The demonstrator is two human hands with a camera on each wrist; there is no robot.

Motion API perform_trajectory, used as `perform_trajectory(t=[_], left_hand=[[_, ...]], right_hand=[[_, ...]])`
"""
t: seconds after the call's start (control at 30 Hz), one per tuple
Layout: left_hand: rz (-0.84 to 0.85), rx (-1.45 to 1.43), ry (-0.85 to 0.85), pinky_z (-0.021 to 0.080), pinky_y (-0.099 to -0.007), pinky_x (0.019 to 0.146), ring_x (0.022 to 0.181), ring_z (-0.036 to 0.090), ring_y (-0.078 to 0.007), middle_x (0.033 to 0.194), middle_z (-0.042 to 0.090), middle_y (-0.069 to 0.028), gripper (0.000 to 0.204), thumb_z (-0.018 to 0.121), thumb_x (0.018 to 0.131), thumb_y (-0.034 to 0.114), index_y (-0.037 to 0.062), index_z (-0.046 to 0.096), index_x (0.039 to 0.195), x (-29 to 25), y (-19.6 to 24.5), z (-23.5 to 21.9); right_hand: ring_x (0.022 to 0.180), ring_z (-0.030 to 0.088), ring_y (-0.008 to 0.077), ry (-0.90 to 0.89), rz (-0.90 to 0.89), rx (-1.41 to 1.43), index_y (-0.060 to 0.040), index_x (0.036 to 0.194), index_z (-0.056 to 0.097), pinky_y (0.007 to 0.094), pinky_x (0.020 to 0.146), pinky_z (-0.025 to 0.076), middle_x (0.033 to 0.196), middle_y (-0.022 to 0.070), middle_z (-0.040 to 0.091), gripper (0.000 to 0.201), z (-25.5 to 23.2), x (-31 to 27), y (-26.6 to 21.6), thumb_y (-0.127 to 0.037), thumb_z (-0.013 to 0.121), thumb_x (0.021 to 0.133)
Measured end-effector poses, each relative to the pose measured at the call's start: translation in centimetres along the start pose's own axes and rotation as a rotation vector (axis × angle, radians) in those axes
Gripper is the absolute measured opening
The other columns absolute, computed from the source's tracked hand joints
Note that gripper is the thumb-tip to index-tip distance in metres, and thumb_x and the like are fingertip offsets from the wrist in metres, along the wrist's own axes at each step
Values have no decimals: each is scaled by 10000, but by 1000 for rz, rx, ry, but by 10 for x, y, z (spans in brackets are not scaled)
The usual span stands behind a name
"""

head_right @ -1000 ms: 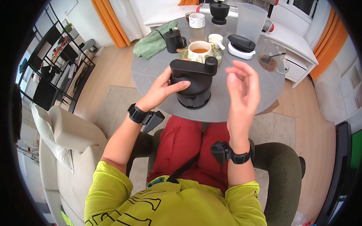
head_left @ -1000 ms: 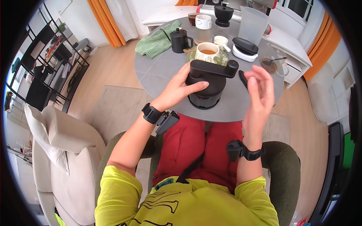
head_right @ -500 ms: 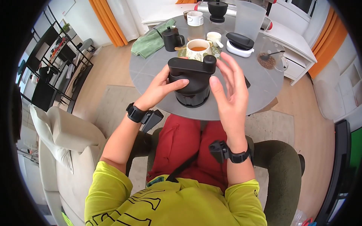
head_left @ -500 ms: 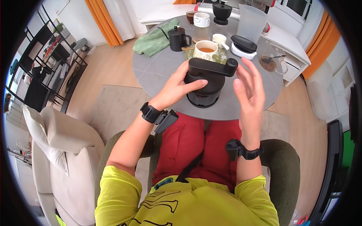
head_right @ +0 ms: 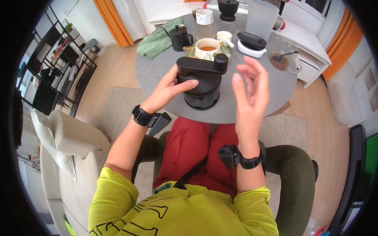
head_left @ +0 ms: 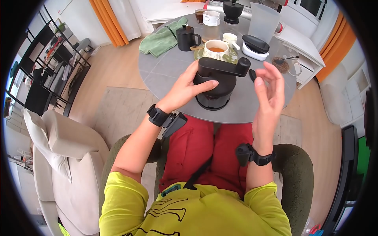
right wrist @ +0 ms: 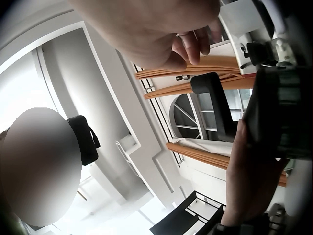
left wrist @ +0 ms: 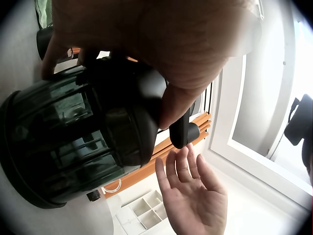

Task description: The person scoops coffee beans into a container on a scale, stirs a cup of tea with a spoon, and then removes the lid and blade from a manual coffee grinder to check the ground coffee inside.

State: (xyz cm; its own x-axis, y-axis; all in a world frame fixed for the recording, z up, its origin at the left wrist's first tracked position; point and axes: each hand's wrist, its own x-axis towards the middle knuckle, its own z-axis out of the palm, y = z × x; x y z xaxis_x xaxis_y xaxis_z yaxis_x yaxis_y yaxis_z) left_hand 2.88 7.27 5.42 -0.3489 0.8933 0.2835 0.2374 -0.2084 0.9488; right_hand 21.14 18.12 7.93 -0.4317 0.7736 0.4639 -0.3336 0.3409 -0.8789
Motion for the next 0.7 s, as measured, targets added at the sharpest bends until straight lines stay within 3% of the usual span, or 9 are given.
perform_trajectory(t=[0.1, 0.33, 0.47, 0.63, 0.7], left_hand=[[0, 3, 3, 374, -328, 1027, 1212, 455, -195, 1290, 462, -91, 598, 705, 837, 220, 41, 437, 1340, 1, -1, 1], [21, -5, 14, 386, -324, 1009, 1191, 475, -197, 1282, 475, -95, 584, 706, 837, 222, 41, 447, 1329, 0, -2, 0], [45, -13, 18, 380, -322, 1011, 1190, 474, -200, 1281, 478, -98, 586, 708, 834, 229, 42, 451, 1326, 1, -1, 2], [37, 67, -5, 358, -302, 1036, 1215, 453, -143, 1309, 501, -53, 627, 687, 867, 161, 50, 373, 1398, 1, -1, -2], [45, 74, -8, 351, -304, 1041, 1221, 446, -144, 1315, 496, -54, 632, 689, 865, 165, 50, 372, 1400, 1, -3, -2]], right_hand=[[1243, 465, 197, -118, -156, 35, 4, 1334, 446, 350, 1078, 323, 1299, 131, 511, 454, 11, -1, 0, -48, 578, 902], [1246, 462, 191, -30, -45, -2, 11, 1299, 467, 359, 1073, 336, 1294, 123, 501, 414, 1, -1, -4, -31, 574, 902], [1173, 491, 177, -122, -168, 62, 4, 1268, 489, 348, 1062, 350, 1224, 92, 512, 388, 16, -3, -2, -30, 587, 893], [1199, 493, 208, 20, 22, 82, 1, 1279, 480, 358, 1075, 334, 1243, 112, 531, 384, 1, -4, -2, -45, 568, 908], [1210, 486, 210, -18, -59, 56, 6, 1284, 475, 358, 1076, 333, 1255, 115, 527, 391, 4, -2, -3, -44, 568, 908]])
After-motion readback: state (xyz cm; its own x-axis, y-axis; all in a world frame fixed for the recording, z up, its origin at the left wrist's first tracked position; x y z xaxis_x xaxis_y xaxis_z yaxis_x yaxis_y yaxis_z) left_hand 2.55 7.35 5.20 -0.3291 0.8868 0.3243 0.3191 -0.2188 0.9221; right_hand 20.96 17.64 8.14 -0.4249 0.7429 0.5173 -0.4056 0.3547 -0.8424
